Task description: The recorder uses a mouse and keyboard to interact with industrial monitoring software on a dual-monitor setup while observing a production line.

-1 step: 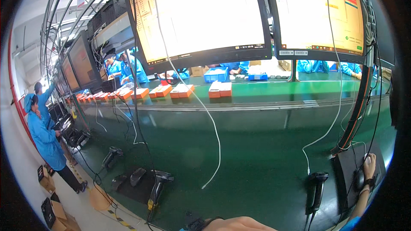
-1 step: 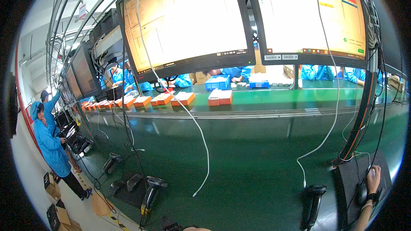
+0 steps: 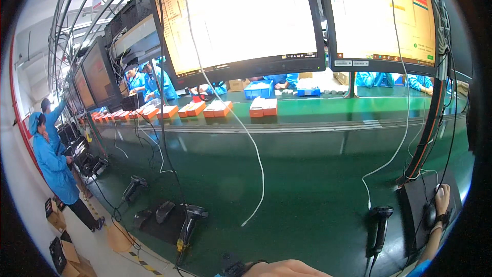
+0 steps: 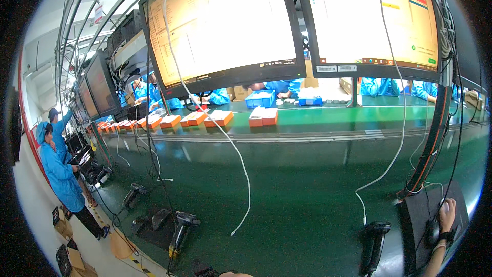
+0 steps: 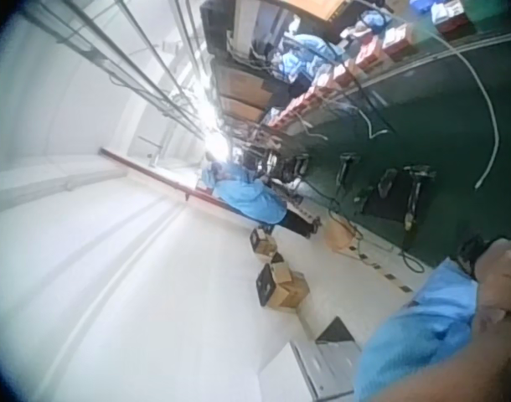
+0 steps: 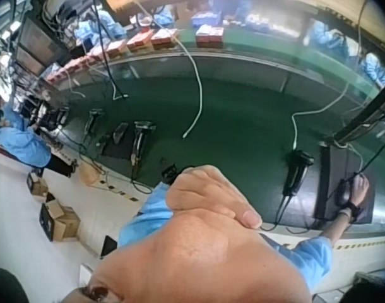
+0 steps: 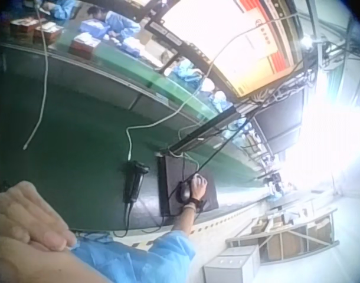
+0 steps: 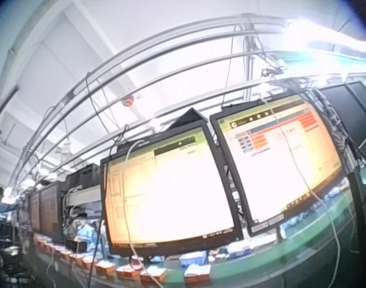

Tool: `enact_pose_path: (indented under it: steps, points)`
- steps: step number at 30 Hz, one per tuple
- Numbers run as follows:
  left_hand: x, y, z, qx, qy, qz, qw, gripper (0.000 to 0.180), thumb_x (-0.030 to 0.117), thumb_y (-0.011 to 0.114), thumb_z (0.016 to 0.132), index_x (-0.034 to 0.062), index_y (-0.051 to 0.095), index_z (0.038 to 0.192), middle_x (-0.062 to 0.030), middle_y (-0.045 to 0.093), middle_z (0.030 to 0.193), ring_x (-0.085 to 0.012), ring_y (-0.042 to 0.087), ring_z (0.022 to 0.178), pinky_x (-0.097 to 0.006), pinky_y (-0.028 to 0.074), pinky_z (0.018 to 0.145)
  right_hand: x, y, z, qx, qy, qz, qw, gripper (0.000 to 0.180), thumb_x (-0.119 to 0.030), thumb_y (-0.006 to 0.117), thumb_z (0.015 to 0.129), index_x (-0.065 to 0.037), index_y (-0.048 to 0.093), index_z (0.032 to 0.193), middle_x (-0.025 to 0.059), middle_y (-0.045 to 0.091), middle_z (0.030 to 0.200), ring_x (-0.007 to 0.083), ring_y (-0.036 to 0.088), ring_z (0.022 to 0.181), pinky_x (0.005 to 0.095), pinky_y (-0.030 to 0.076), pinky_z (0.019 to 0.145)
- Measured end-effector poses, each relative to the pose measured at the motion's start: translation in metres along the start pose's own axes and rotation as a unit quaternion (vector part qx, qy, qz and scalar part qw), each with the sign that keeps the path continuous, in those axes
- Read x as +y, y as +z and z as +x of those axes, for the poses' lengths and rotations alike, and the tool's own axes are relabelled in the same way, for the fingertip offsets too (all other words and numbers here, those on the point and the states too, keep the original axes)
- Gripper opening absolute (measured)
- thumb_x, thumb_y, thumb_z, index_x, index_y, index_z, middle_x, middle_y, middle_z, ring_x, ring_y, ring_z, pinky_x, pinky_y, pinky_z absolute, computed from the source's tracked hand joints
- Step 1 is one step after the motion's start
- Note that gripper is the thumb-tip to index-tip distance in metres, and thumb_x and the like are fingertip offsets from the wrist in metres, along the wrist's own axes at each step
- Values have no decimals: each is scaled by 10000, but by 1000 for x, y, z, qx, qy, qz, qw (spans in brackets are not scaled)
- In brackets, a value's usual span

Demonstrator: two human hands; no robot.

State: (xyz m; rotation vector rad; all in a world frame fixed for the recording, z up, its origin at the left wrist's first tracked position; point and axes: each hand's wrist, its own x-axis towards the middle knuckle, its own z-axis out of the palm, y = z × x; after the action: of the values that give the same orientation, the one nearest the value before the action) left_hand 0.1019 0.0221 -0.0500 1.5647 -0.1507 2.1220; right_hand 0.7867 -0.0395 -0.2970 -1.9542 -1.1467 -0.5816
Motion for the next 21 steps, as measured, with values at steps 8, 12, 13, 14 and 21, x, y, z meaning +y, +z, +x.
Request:
enact_pose_path:
  steps: [8, 12, 13, 14, 21]
  points:
    - [4, 14, -2, 103, -43, -1, 994, 134, 114, 678, 948, 52, 639, 836, -105, 775, 784, -163, 707, 577, -223, 466, 558, -1, 10, 3, 14, 10, 22, 1000, 298, -26, 545, 794, 16, 589, 1087, 159, 566, 1153, 346, 575, 1141, 345, 410, 1052]
    - [8, 6, -2, 65, -53, 23, 996, 124, 105, 690, 940, 33, 638, 854, -126, 771, 786, -183, 717, 577, -227, 493, 532, 6, 3, -2, 14, 18, 27, 999, 305, -4, 541, 785, 18, 588, 1086, 156, 568, 1149, 345, 574, 1140, 336, 404, 1054]
    - [7, 2, -2, 52, -47, 24, 997, 123, 106, 692, 938, 29, 641, 856, -132, 771, 789, -188, 721, 580, -228, 497, 526, 3, 6, 1, 13, 16, 29, 999, 305, -4, 541, 785, 18, 588, 1086, 156, 568, 1149, 345, 574, 1140, 336, 404, 1054]
    - [6, -1, -3, 38, -40, 26, 998, 123, 106, 694, 935, 25, 644, 859, -138, 771, 792, -193, 725, 583, -229, 500, 520, 1, 8, 4, 2, 12, 38, 999, 303, -1, 541, 787, 19, 588, 1086, 156, 567, 1150, 345, 574, 1138, 335, 405, 1052]
    - [7, -10, 7, -74, -65, -14, 995, 116, 96, 707, 921, 33, 646, 846, -129, 774, 789, -195, 743, 610, -212, 485, 510, 6, -2, 1, -4, 1, 26, 1000, 317, 5, 538, 799, 21, 591, 1110, 160, 568, 1168, 346, 575, 1144, 342, 407, 1055]
